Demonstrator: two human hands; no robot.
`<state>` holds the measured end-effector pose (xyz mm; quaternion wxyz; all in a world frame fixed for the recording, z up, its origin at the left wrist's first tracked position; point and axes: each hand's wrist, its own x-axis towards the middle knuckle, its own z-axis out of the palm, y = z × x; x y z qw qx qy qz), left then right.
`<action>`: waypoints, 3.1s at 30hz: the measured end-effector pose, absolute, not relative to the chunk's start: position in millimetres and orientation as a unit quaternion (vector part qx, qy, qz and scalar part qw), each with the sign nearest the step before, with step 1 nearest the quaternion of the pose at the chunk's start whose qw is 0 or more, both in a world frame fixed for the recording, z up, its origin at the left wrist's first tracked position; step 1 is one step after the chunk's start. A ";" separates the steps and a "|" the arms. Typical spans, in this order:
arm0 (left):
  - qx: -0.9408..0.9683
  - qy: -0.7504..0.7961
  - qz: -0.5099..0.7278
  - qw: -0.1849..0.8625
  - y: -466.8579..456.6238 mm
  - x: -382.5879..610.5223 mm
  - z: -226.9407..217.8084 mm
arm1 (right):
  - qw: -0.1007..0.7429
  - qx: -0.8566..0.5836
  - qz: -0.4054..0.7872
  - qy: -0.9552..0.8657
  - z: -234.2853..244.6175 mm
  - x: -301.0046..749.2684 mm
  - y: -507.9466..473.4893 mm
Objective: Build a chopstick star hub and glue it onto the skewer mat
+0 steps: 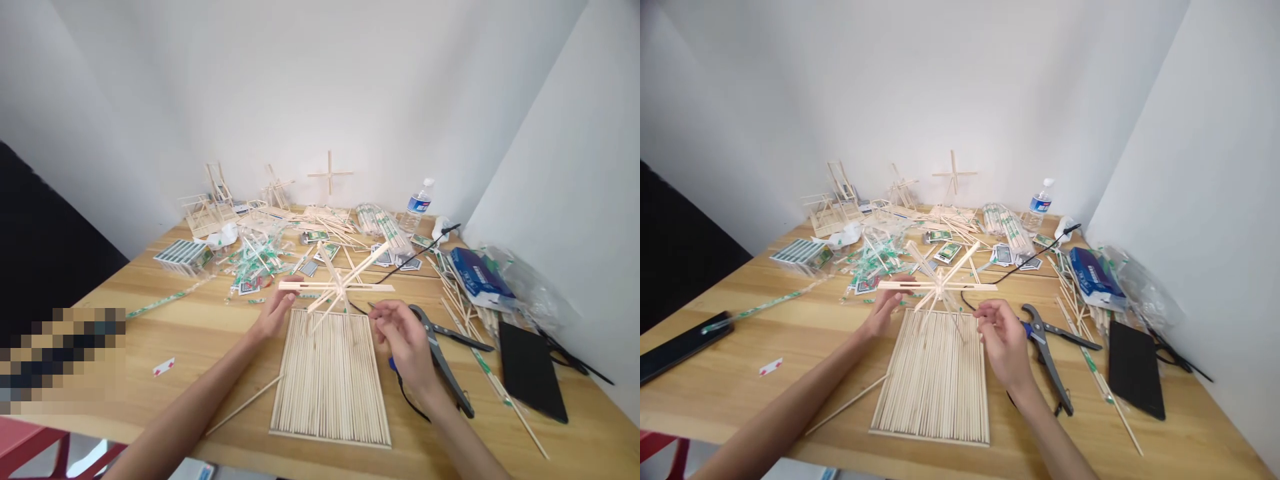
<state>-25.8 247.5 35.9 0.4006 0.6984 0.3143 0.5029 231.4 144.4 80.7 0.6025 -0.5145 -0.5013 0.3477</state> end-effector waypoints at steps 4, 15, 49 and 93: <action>0.677 0.346 0.531 0.376 247.3 -27.2 28.8 | 0.562 -0.514 0.288 -0.581 76.6 231.9 165.4; 0.691 0.359 0.520 0.350 241.3 -26.8 27.4 | 0.563 -0.481 0.121 -0.661 47.6 232.9 157.4; 0.608 0.361 0.588 0.393 246.0 -19.1 20.2 | 0.587 -0.513 0.109 -0.616 42.5 235.6 146.7; 0.664 0.219 0.592 0.401 224.3 -22.3 39.9 | 0.632 -0.507 0.359 -0.463 53.0 223.4 163.5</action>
